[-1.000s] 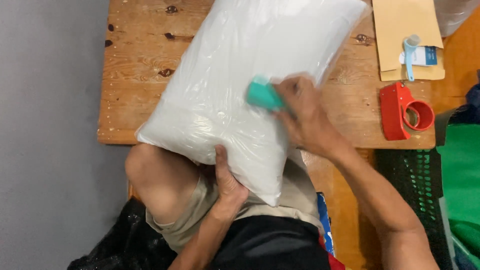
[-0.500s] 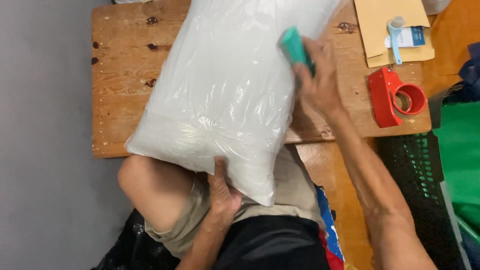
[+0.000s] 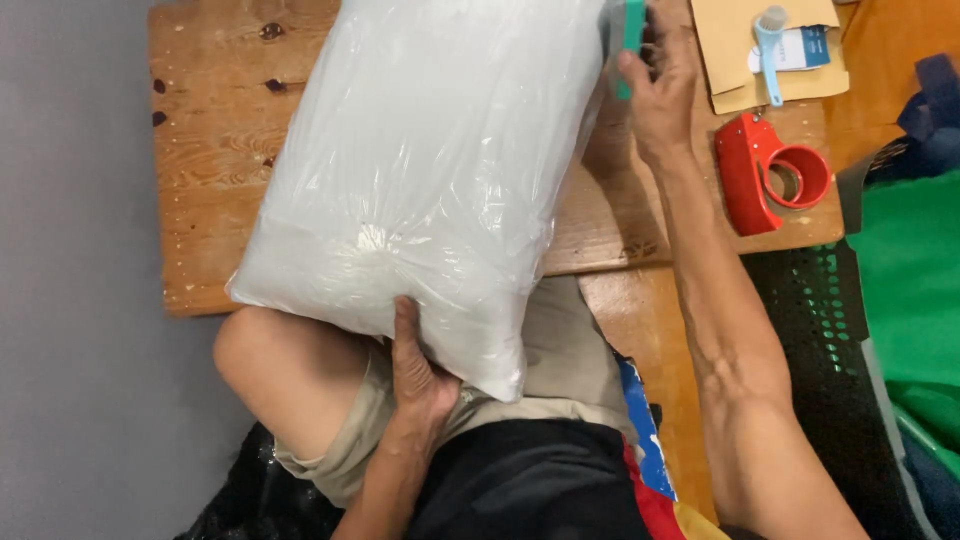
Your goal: The person wipes down a plastic-wrapped pillow using a green cleaning block, then places the pillow into a green bag and inserts a product card.
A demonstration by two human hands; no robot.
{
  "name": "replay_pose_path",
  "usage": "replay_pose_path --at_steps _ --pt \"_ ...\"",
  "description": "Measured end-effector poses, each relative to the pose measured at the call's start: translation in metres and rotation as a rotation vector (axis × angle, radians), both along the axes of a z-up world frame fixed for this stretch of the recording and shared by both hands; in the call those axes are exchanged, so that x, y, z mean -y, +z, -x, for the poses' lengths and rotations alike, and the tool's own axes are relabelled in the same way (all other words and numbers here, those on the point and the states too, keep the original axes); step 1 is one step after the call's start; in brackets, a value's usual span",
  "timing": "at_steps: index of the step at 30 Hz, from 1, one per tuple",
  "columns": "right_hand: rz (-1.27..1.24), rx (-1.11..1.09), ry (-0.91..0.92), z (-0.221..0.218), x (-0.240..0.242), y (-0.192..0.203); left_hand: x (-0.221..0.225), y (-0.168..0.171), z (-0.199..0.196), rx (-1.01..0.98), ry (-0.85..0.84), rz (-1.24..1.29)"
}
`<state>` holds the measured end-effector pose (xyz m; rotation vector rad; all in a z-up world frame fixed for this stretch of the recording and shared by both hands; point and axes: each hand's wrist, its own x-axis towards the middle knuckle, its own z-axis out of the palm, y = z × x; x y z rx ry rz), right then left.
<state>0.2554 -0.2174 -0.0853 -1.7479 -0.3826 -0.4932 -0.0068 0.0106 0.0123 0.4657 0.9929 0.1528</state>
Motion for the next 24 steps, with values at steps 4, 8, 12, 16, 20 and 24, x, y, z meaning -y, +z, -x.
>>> replay_pose_path --at_steps 4,8,12,16,20,24 --pt "0.055 -0.046 0.204 0.07 -0.023 -0.003 -0.004 -0.011 -0.004 -0.025 0.003 -0.027" --pt "0.161 -0.122 0.462 0.202 -0.035 -0.043 -0.004 -0.021 -0.012 -0.008 0.021 -0.06" --pt "0.037 -0.268 0.559 0.233 -0.014 -0.004 0.002 -0.022 -0.011 -0.014 0.026 -0.074" --pt "0.025 -0.111 0.243 0.15 0.007 0.03 0.013 -0.008 -0.012 0.02 -0.011 -0.02" --pt "0.034 -0.026 0.223 0.06 0.004 0.021 0.016 -0.001 -0.011 0.031 -0.056 -0.051" --pt "0.159 0.045 0.272 0.133 -0.03 0.017 0.016 -0.019 -0.01 0.081 -0.044 -0.053"
